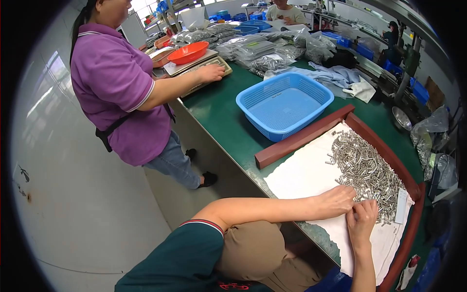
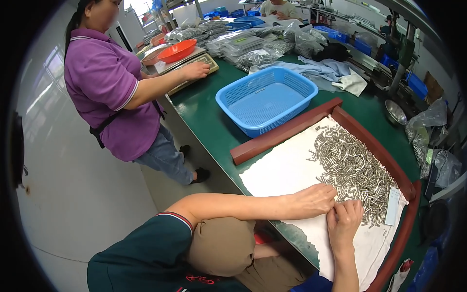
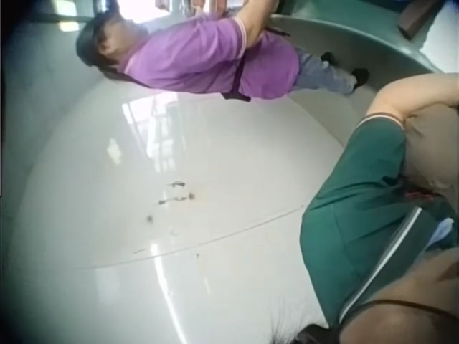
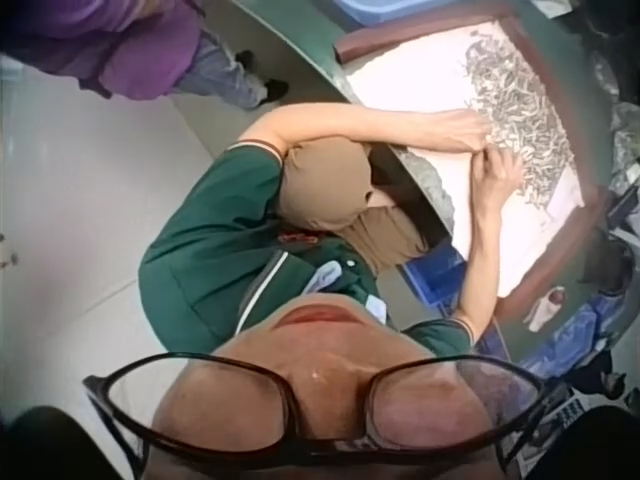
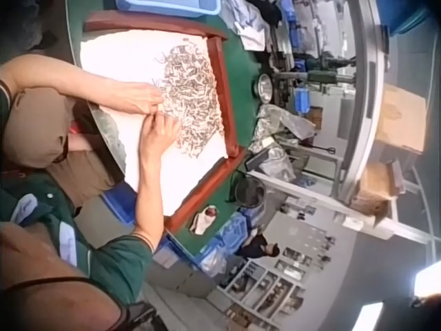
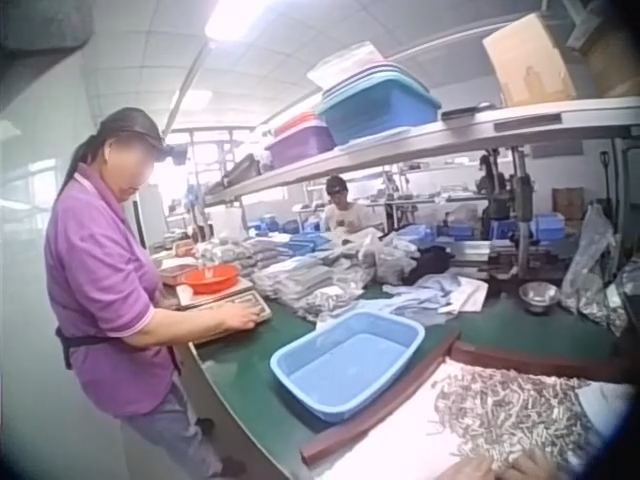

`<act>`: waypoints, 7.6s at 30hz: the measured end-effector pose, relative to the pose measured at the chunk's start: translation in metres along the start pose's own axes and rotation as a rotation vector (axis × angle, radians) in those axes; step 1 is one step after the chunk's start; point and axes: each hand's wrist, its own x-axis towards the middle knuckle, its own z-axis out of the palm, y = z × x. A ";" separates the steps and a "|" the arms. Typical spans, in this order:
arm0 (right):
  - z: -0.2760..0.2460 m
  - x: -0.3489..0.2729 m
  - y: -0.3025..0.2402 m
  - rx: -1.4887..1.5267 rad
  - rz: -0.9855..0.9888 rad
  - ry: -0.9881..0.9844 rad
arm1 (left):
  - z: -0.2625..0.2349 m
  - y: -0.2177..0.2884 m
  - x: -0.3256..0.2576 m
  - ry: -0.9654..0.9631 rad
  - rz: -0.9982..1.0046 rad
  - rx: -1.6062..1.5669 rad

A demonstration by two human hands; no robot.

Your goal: Picking up small metal pins from a pile and aligning them on a white cloth on a workbench.

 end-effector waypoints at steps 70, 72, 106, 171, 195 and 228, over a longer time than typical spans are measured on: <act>-0.015 0.003 0.020 0.841 0.716 0.008 | -0.010 -0.024 0.029 -0.452 -1.169 -2.242; -0.017 0.005 0.019 0.809 0.698 -0.001 | -0.008 -0.027 0.027 -0.456 -1.174 -2.270; -0.012 0.005 0.017 0.270 0.213 0.093 | 0.000 -0.015 0.024 -0.324 -0.571 -1.514; -0.012 0.009 0.024 0.229 0.237 0.156 | -0.098 -0.085 0.002 -0.109 -0.379 -0.166; 0.009 0.061 0.028 0.088 -0.003 -0.238 | -0.027 -0.073 0.001 -0.155 -0.233 -0.365; 0.009 0.022 -0.003 0.088 0.017 -0.059 | -0.020 -0.056 -0.001 -0.108 -0.263 -0.538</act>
